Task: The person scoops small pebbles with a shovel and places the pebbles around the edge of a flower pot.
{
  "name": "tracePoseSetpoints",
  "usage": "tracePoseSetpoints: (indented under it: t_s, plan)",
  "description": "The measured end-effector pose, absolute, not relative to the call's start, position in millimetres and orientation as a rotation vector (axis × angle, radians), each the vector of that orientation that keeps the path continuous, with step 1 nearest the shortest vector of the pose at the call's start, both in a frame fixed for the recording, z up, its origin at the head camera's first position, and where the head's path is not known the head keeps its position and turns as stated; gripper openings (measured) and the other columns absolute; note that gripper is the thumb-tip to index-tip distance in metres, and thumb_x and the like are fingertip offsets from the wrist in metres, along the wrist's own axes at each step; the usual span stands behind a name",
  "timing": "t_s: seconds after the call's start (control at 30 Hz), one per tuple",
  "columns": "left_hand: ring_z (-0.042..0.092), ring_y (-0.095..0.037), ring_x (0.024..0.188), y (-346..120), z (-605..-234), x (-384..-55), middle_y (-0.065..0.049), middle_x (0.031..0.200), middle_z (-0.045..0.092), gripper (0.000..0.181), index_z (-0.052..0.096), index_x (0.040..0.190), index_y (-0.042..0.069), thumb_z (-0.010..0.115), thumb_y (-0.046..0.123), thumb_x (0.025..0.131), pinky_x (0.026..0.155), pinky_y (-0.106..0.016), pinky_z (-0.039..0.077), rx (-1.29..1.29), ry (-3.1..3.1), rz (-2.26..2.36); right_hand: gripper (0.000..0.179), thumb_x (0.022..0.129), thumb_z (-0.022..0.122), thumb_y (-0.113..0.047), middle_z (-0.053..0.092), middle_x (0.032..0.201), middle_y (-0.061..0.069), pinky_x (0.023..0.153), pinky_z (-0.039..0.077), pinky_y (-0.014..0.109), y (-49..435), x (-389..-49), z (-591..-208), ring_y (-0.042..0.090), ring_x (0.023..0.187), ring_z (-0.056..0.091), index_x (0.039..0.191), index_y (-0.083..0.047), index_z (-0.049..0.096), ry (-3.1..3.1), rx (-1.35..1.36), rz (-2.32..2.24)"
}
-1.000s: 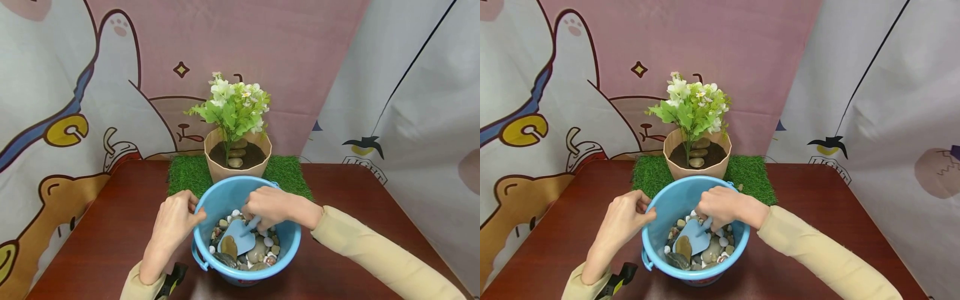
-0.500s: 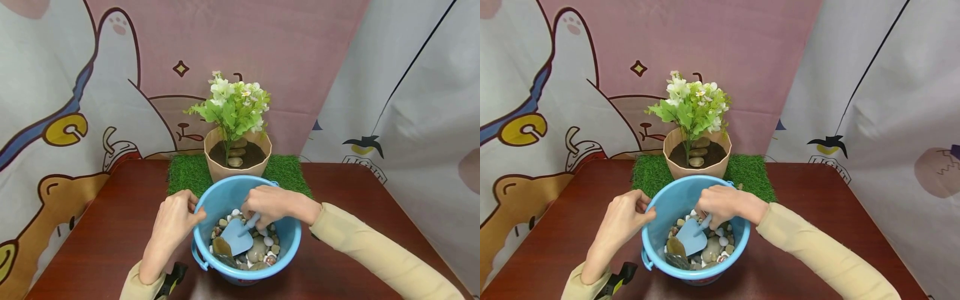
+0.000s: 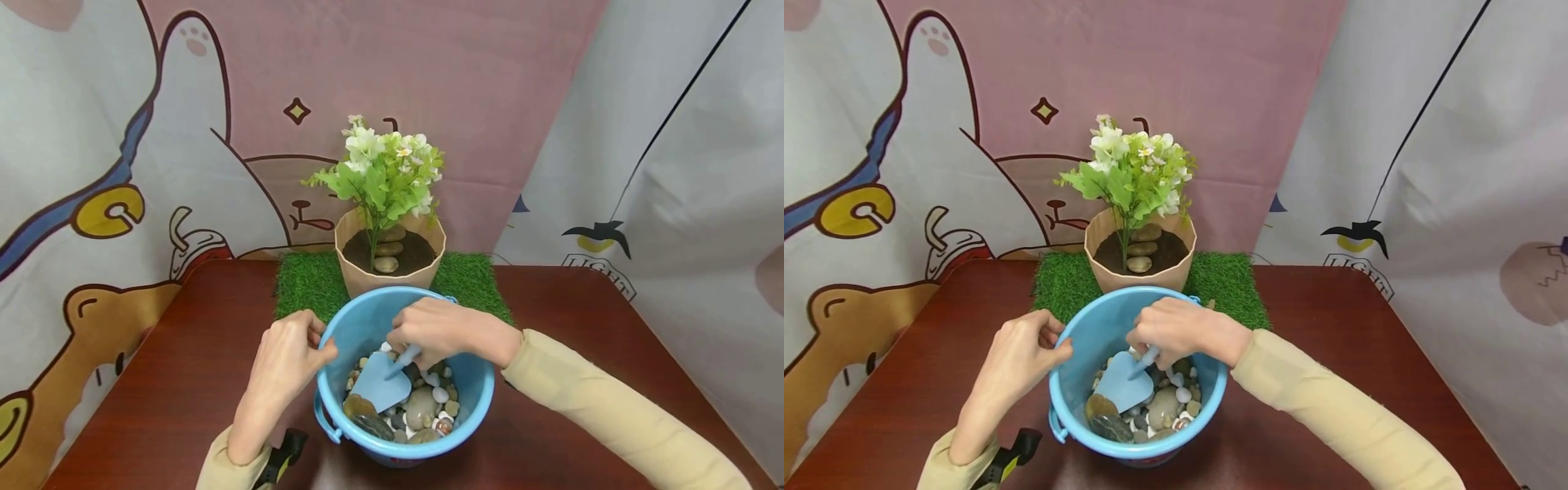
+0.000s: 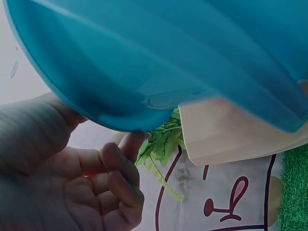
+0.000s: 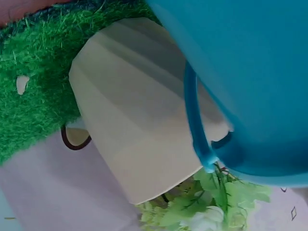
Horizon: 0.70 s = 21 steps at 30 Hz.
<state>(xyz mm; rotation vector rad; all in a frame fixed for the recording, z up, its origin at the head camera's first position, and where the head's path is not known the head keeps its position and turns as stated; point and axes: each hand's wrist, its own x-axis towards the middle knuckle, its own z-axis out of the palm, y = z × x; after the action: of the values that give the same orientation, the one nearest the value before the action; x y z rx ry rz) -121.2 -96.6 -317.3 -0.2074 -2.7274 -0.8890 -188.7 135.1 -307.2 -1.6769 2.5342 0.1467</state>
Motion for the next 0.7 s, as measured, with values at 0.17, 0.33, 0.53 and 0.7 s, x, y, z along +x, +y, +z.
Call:
tracePoseSetpoints:
  t_s: [0.17,0.33,0.53,0.7]
  plan:
    - [0.049,-0.009,0.053,-96,-318,-122,-0.003,0.068,0.062,0.009,0.064,0.075,0.006,0.068,0.009,0.068,0.051,-0.025,0.040,-0.210,-2.721,-0.886,0.018,0.070,0.075,-0.016,0.058,0.074,-0.009,0.057,0.034,0.018,135,-190,-308,0.003,0.057,0.039,0.080,-0.023,0.062,2.488,-1.581,0.070]
    - [0.049,-0.009,0.054,-97,-318,-122,-0.003,0.068,0.062,0.009,0.064,0.075,0.007,0.068,0.009,0.068,0.051,-0.026,0.040,-0.204,-2.724,-0.883,0.017,0.070,0.074,-0.013,0.060,0.074,-0.009,0.058,0.036,0.018,134,-190,-311,0.002,0.058,0.044,0.081,-0.021,0.064,2.455,-1.553,0.009]
    - [0.048,-0.009,0.053,-98,-318,-121,-0.002,0.068,0.061,0.009,0.064,0.075,0.007,0.068,0.009,0.068,0.051,-0.025,0.040,-0.210,-2.721,-0.893,0.016,0.069,0.075,-0.016,0.058,0.074,-0.009,0.057,0.036,0.017,130,-186,-316,0.001,0.057,0.043,0.080,-0.023,0.064,2.434,-1.723,0.116]
    - [0.049,-0.009,0.054,-98,-317,-122,-0.003,0.068,0.062,0.008,0.064,0.075,0.007,0.068,0.009,0.068,0.051,-0.025,0.040,-0.217,-2.718,-0.904,0.015,0.070,0.075,-0.014,0.060,0.072,-0.010,0.057,0.037,0.015,132,-191,-317,-0.001,0.058,0.044,0.080,-0.022,0.067,2.391,-1.625,-0.008]
